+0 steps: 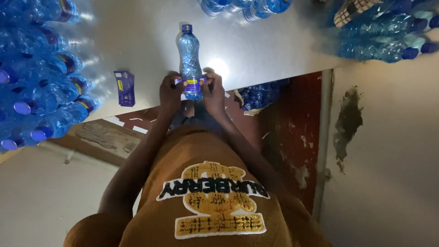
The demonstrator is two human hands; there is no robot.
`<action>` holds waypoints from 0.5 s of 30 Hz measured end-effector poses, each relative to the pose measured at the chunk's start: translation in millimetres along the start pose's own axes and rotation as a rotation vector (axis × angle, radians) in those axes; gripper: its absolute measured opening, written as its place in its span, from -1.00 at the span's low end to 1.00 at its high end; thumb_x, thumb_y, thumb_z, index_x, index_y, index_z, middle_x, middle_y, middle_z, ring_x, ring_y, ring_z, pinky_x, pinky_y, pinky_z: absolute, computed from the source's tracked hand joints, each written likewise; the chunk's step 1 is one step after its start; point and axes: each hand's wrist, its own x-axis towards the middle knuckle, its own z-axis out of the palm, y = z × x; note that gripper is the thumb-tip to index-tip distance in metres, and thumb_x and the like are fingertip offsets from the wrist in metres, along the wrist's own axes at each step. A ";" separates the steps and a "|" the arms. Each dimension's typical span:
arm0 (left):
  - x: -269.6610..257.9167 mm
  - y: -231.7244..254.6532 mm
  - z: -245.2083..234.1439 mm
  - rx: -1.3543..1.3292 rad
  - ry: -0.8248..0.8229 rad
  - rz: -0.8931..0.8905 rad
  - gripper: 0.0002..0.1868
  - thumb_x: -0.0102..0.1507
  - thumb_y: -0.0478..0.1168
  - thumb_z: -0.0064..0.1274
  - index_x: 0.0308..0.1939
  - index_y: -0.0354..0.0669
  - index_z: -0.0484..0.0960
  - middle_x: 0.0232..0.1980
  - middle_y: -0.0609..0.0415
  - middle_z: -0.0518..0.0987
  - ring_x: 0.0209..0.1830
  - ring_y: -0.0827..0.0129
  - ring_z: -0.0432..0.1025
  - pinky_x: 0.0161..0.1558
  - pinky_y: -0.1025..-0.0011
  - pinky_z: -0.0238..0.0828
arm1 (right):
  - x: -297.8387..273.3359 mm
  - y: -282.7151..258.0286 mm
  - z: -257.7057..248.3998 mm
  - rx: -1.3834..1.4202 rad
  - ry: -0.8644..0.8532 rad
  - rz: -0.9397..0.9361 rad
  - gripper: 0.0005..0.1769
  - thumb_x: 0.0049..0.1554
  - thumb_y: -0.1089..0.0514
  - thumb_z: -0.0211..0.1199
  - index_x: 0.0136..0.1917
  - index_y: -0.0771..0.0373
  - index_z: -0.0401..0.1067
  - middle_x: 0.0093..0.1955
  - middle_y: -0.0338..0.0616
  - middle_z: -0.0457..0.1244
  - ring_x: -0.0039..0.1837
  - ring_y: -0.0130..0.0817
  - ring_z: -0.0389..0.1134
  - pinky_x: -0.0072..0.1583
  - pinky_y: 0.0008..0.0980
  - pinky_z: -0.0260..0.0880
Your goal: Folding small paper inserts and applying labels to plastic water bottles in a production setting.
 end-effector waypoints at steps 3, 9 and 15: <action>17.7 -41.6 1.4 -0.032 -0.004 0.074 -0.48 0.41 -0.05 0.46 0.20 -0.30 0.55 0.08 -0.28 0.55 0.03 0.09 0.54 -0.04 0.06 0.55 | 10.0 19.6 19.1 -0.056 -0.043 -0.128 -0.81 0.47 0.24 0.10 0.30 0.36 0.27 0.21 0.35 0.33 0.19 0.30 0.43 0.22 0.14 0.41; 17.2 -44.3 3.0 -0.151 -0.083 -0.049 -0.35 0.42 0.09 0.44 0.38 -0.23 0.54 0.14 -0.12 0.55 0.09 0.18 0.56 0.02 0.15 0.67 | 24.7 65.0 7.8 0.043 -0.113 0.012 -0.56 0.57 -0.13 -0.06 0.44 0.19 0.38 0.21 0.17 0.32 0.18 0.07 0.43 0.20 0.03 0.43; 5.5 -23.1 18.6 -0.494 -0.091 -0.195 -0.45 0.45 -0.13 0.35 0.45 -0.23 0.53 0.20 -0.07 0.47 0.20 0.22 0.53 0.23 0.12 0.71 | 9.2 34.5 6.3 0.560 -0.127 0.270 -0.71 0.54 -0.16 0.04 0.41 -0.05 0.27 0.24 -0.03 0.27 0.19 -0.20 0.39 0.31 -0.11 0.34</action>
